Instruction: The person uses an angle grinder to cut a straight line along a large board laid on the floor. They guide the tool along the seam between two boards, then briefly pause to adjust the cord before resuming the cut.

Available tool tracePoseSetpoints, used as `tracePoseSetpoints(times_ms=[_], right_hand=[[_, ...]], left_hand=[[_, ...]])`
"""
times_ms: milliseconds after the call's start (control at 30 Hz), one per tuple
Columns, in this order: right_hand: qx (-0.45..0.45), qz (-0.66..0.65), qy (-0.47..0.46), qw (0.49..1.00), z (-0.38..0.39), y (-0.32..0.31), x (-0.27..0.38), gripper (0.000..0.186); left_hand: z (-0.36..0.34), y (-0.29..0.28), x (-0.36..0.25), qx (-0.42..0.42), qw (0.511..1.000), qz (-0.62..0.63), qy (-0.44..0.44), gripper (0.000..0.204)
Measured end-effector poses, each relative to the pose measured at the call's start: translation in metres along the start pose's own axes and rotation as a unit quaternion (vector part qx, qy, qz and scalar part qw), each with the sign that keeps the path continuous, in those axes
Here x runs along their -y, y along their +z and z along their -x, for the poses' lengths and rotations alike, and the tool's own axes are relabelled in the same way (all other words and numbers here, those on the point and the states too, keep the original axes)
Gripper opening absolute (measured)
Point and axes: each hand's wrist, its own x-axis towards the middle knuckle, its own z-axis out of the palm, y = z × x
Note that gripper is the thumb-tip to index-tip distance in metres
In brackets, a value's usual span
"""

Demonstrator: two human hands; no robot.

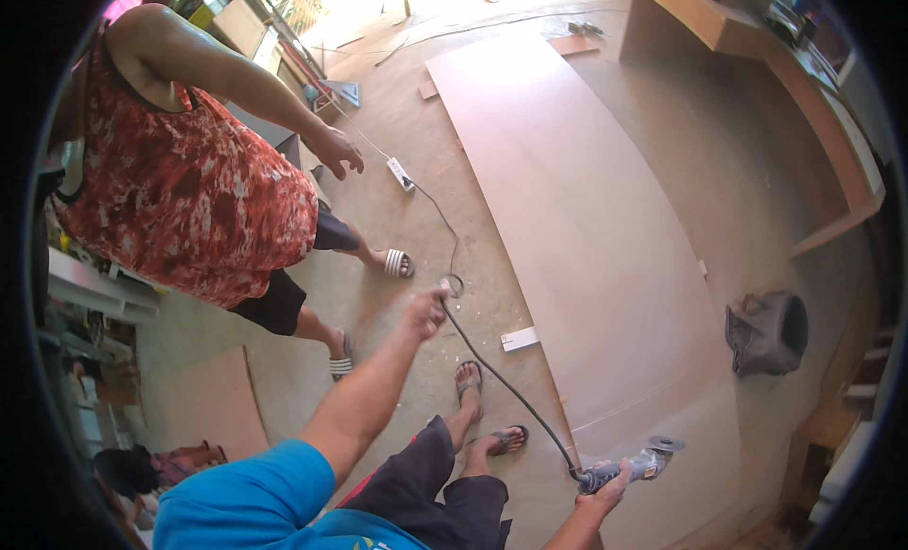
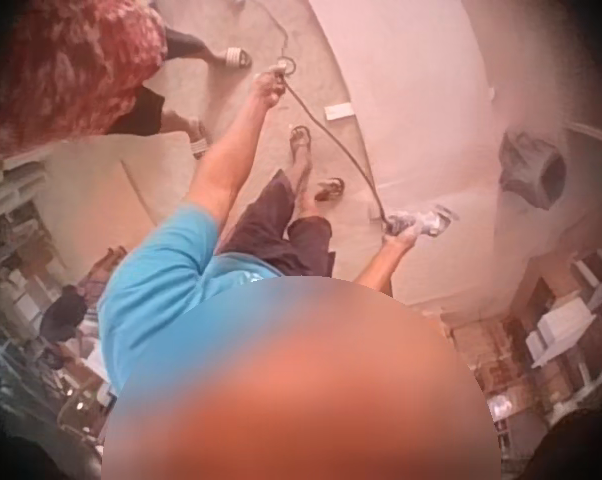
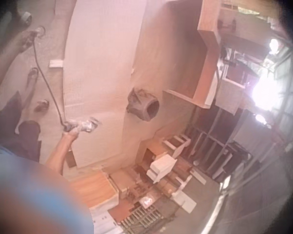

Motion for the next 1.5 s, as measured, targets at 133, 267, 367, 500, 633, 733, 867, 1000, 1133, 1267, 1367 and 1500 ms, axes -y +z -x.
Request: tracePoseSetpoints(times_ms=[133, 267, 367, 500, 633, 733, 867, 1000, 1133, 1267, 1367, 1500], right_hand=[[0.029, -0.007, -0.005, 1.0, -0.006, 0.117, 0.023, 0.037], [0.014, 0.032, 0.008, 0.999, -0.019, 0.263, 0.026, 0.038], [0.025, 0.053, 0.025, 0.998, -0.038, 0.375, 0.018, 0.038], [0.088, 0.053, 0.047, 0.994, -0.055, 0.499, 0.0, 0.038], [0.171, 0.053, 0.085, 0.98, -0.066, 0.643, -0.006, 0.036], [0.267, 0.061, 0.119, 0.954, -0.045, 0.735, -0.016, 0.037], [0.342, 0.074, 0.182, 0.919, -0.004, 0.851, -0.032, 0.038], [0.408, 0.111, 0.217, 0.88, 0.053, 0.97, -0.07, 0.034], [0.511, 0.109, 0.266, 0.81, 0.114, 1.069, -0.106, 0.033], [0.539, 0.202, 0.221, 0.788, 0.195, 1.157, -0.141, 0.034], [0.543, 0.307, 0.2, 0.756, 0.202, 1.193, -0.135, 0.031], [0.519, 0.375, 0.123, 0.758, 0.161, 1.227, -0.164, 0.026]], left_hand=[[-0.081, 0.025, -0.145, -0.11, 0.99, 0.022, 0.086, 0.024], [-0.164, 0.046, -0.309, -0.096, 0.981, 0.088, 0.144, 0.019], [-0.214, 0.059, -0.411, -0.086, 0.972, 0.125, 0.177, 0.017], [-0.249, 0.075, -0.504, -0.13, 0.956, 0.148, 0.216, 0.015], [-0.257, 0.09, -0.621, -0.195, 0.932, 0.13, 0.275, 0.016], [-0.228, 0.088, -0.707, -0.225, 0.904, 0.118, 0.343, 0.018], [-0.184, 0.09, -0.827, -0.221, 0.866, 0.135, 0.428, 0.018], [-0.138, 0.058, -0.944, -0.193, 0.866, 0.097, 0.451, 0.016], [-0.137, 0.028, -1.039, -0.234, 0.833, 0.032, 0.501, 0.018], [-0.157, 0.006, -1.115, -0.235, 0.809, -0.032, 0.538, 0.011], [-0.173, 0.025, -1.123, -0.202, 0.809, -0.101, 0.543, 0.014], [-0.202, 0.069, -1.132, -0.23, 0.819, -0.038, 0.524, 0.008]])
